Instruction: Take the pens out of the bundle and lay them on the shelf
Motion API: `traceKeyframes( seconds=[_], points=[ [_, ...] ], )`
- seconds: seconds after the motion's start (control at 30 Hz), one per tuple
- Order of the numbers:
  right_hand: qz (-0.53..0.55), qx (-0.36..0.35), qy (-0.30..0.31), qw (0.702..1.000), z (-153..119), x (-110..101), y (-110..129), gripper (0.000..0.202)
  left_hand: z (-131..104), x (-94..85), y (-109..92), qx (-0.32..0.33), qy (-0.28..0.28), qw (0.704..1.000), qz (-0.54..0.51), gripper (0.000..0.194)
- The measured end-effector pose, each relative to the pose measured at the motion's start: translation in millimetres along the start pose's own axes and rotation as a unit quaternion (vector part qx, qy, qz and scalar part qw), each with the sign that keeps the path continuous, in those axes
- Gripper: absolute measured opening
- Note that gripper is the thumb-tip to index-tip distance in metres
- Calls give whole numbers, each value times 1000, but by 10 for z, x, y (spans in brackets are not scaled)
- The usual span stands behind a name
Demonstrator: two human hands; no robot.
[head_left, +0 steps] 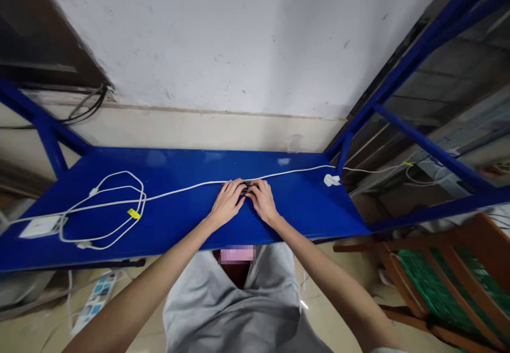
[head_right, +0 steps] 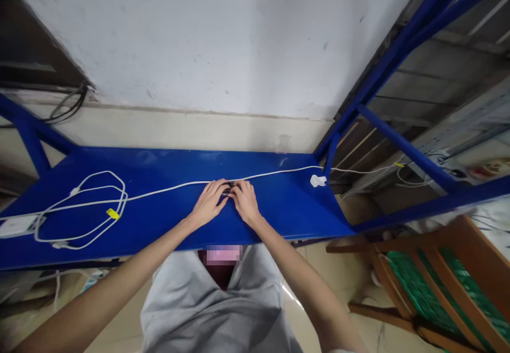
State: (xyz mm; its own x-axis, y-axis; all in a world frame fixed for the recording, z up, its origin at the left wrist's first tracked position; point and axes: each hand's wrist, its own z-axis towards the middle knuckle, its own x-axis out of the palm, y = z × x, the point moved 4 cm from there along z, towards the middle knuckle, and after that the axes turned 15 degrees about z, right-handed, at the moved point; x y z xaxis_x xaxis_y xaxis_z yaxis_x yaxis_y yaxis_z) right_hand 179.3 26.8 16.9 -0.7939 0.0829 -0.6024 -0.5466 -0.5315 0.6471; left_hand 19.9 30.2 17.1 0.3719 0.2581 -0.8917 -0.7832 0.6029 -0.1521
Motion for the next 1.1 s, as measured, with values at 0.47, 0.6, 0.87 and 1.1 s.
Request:
traceKeyframes(
  seconds=[0.47,0.6,0.87,1.1],
  points=[
    [-52,-13,-10,998,-9,21,-20,24,-23,-109,59,-71,-26,991,110,29],
    [-33,-15,-32,999,-34,-19,15,23,-23,-101,61,-61,-19,992,113,27],
    [-30,-2,-37,999,-40,-37,1,22,-11,-68,80,-62,-15,992,106,26],
    [-49,13,-6,999,-3,-8,19,23,-34,-81,90,-85,-26,993,79,35]
  ],
)
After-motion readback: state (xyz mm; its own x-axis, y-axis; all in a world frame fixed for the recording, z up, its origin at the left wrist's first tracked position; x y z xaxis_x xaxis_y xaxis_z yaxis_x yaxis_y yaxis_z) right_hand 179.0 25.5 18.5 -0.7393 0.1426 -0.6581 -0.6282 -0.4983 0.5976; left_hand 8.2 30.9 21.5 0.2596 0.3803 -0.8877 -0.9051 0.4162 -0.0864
